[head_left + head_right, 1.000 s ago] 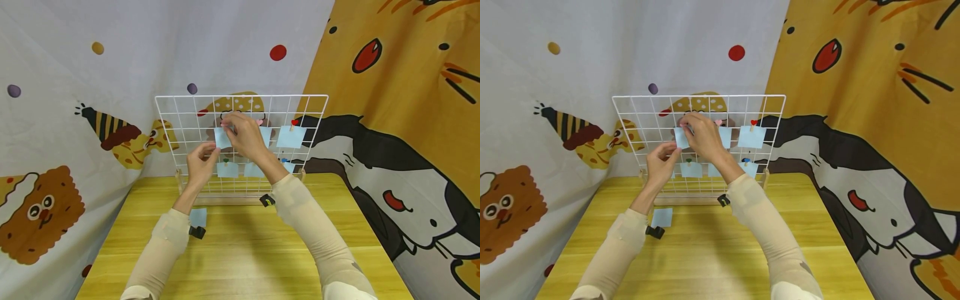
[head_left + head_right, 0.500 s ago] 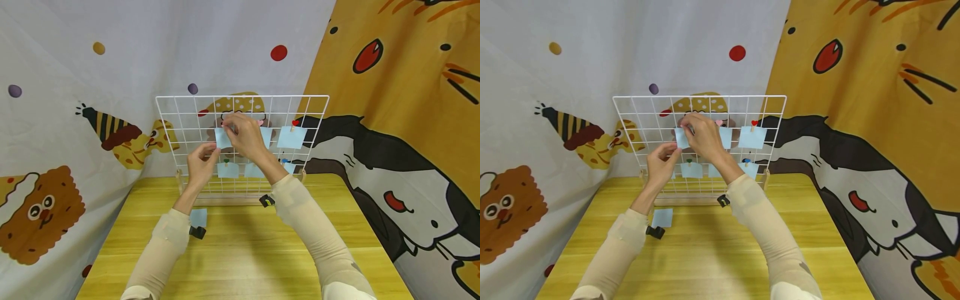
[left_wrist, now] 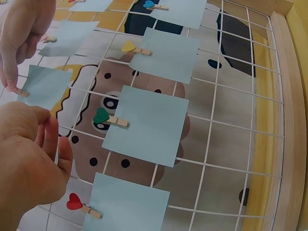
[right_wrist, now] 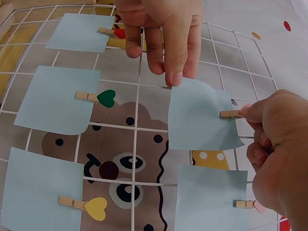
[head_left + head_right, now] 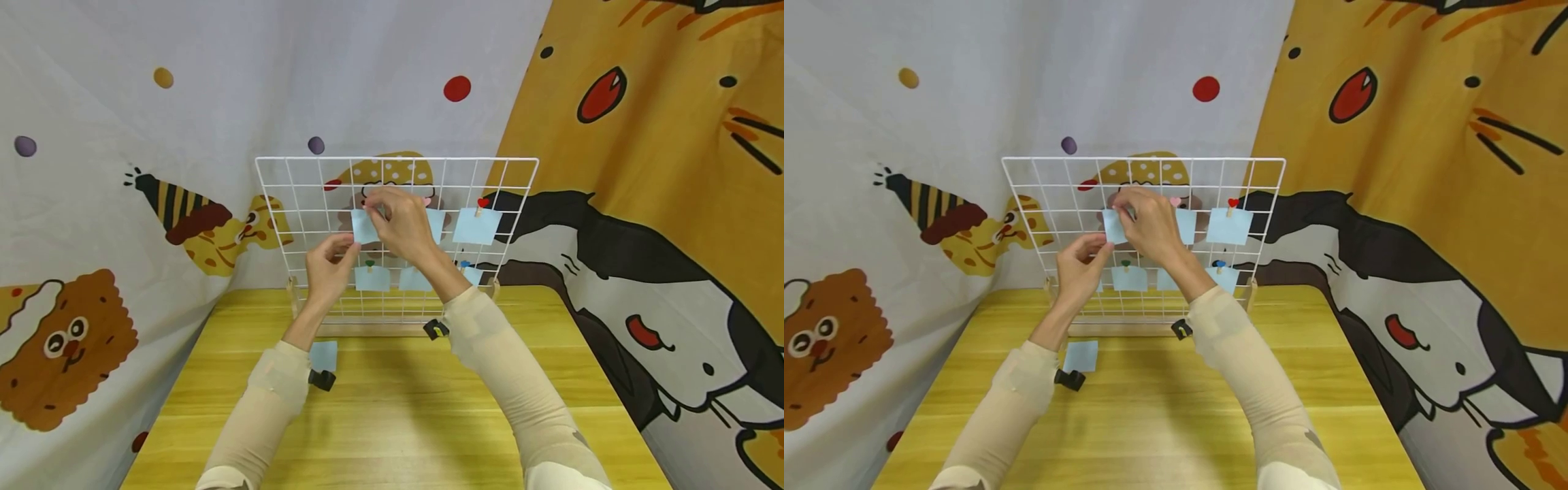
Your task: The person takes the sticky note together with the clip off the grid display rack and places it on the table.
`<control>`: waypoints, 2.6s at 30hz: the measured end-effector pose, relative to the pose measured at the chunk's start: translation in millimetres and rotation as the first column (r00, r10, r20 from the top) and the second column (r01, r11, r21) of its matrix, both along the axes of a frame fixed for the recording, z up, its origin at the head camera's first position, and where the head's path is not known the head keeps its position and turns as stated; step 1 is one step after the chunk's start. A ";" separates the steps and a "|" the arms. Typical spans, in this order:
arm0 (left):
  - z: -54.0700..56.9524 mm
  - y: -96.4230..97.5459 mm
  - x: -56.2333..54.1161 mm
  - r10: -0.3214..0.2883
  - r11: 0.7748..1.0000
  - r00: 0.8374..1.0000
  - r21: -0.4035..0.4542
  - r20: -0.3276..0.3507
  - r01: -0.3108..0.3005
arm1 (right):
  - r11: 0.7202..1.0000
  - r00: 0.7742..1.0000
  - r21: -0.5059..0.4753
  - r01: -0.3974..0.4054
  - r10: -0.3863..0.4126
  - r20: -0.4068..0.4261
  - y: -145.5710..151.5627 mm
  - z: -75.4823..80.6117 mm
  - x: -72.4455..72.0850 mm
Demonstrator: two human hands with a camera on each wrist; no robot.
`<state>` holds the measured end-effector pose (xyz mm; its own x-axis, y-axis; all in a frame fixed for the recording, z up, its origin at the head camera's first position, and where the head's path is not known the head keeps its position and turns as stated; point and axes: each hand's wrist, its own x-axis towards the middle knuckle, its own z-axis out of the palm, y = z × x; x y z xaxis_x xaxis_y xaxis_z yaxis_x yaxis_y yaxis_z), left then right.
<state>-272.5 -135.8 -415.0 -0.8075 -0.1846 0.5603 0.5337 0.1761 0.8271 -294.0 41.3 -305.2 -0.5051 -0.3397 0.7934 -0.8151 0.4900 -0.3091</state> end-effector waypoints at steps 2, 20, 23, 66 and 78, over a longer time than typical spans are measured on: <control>-0.1 -0.3 0.2 -0.004 1.000 1.000 -0.001 0.005 0.004 | 1.000 1.000 -0.003 0.004 -0.004 0.008 0.4 -0.1 0.8; 0.2 -1.1 1.4 -0.001 1.000 0.999 0.008 0.033 0.001 | 1.000 1.000 -0.018 0.013 -0.013 -0.022 0.8 -1.2 1.0; 0.9 -1.2 1.4 -0.006 1.000 0.999 0.016 0.037 0.006 | 1.000 1.000 -0.023 0.013 -0.013 -0.026 0.7 -1.4 0.3; -10.8 -7.8 8.3 0.033 0.999 0.998 0.015 0.052 -0.033 | 0.992 0.999 -0.116 -0.052 0.053 0.008 6.4 4.5 2.7; -17.4 -12.9 15.6 0.044 0.999 0.995 0.018 0.086 -0.046 | 0.985 0.997 -0.160 -0.068 0.073 0.023 17.9 4.0 8.8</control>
